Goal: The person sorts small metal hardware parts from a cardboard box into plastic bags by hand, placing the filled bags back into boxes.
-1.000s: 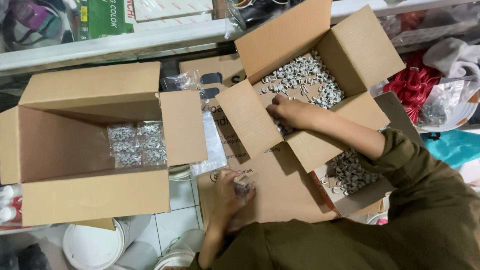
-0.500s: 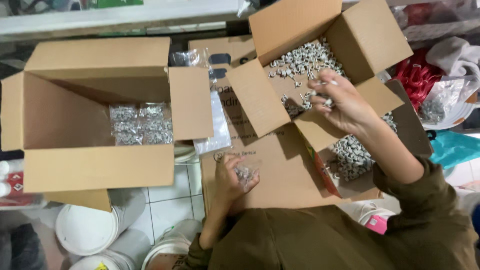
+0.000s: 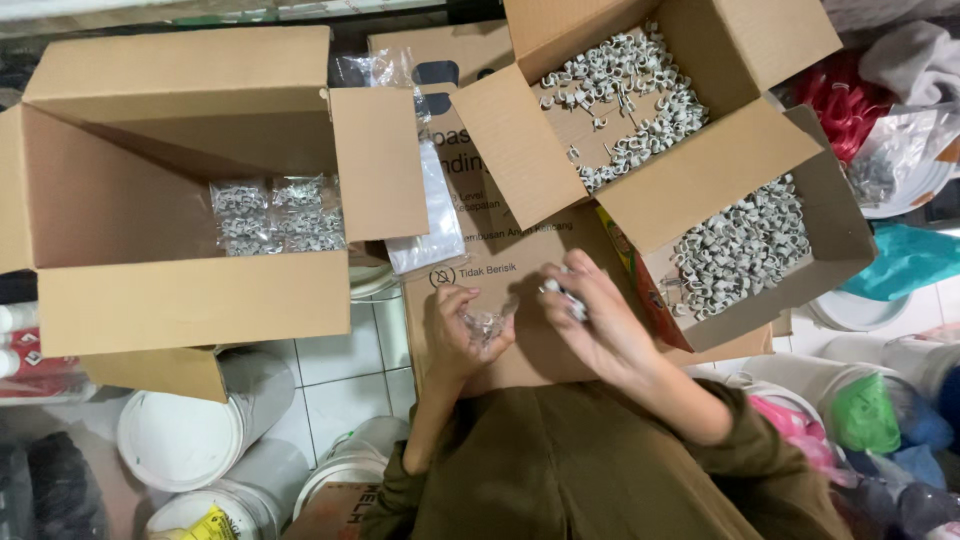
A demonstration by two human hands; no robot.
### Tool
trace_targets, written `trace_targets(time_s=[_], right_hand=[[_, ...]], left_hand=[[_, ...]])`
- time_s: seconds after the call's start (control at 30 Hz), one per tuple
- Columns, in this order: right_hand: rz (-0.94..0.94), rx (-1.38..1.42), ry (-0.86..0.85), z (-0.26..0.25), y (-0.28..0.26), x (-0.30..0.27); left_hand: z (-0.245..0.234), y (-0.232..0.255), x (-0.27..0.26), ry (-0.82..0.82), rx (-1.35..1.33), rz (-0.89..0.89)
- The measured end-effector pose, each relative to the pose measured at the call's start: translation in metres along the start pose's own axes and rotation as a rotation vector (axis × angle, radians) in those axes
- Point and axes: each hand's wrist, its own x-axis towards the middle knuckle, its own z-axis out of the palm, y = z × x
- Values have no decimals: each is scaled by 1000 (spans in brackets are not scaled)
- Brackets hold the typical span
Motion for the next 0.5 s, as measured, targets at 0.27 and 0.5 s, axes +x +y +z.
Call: trace_targets(time_s=[0.27,0.5], right_hand=[[-888,-1700,84,-51,6,99],[-732,-1989,84,-12,12,89]], left_hand=[[0,-5,0,9,-82,-51],[0,1,7,-14,-75,-18]])
